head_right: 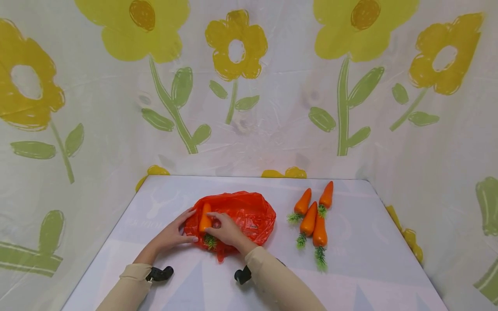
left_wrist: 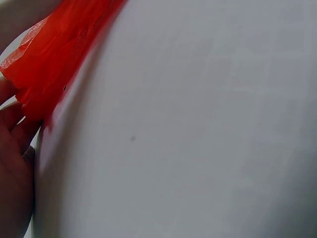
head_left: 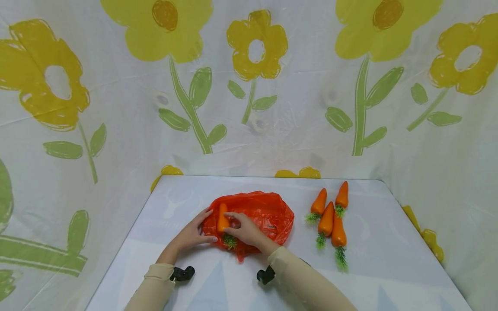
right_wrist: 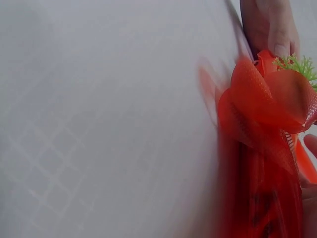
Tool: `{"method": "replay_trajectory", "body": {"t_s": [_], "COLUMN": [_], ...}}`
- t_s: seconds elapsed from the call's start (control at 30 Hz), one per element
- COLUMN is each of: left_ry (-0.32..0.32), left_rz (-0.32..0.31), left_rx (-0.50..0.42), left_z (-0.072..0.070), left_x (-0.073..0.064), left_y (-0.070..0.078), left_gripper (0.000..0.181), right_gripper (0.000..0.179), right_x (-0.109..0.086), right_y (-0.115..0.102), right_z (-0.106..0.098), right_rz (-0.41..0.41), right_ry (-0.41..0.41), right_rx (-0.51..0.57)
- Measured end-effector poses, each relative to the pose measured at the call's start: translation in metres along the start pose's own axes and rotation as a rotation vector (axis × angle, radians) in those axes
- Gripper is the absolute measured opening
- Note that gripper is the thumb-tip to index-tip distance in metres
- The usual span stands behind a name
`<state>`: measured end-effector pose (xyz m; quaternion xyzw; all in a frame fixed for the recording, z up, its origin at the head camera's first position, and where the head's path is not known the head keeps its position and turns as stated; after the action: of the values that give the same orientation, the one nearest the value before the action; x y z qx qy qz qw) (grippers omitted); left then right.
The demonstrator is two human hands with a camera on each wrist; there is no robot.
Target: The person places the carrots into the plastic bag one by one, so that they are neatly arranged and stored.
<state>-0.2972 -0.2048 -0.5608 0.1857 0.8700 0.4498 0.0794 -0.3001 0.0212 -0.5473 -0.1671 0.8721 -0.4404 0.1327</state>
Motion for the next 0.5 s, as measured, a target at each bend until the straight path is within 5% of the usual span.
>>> {"method": "replay_trajectory", "body": {"t_s": [0.5], "left_ry": [0.003], "left_rz": [0.009], "left_rx": [-0.009], "left_z": [-0.0001], "left_x": [0.001], "left_y": [-0.0002], "left_gripper": [0.1], "right_gripper": [0.053], "right_x": [-0.0065], "right_y": [0.0021], "right_z": [-0.0095], "right_rz": [-0.01], "right_ry": [-0.014], "right_rx": [0.07]}}
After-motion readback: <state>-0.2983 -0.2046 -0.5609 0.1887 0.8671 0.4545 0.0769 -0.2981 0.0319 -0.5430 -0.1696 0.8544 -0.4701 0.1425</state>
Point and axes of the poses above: each hand's wrist, its own x-axis towards the middle knuckle, its own z-axis out of the palm, y = z × x, the point moved 3 cm from there along x, towards the middle knuckle, and after that the axes turned 5 degrees about -x, right-handed, at the moved point
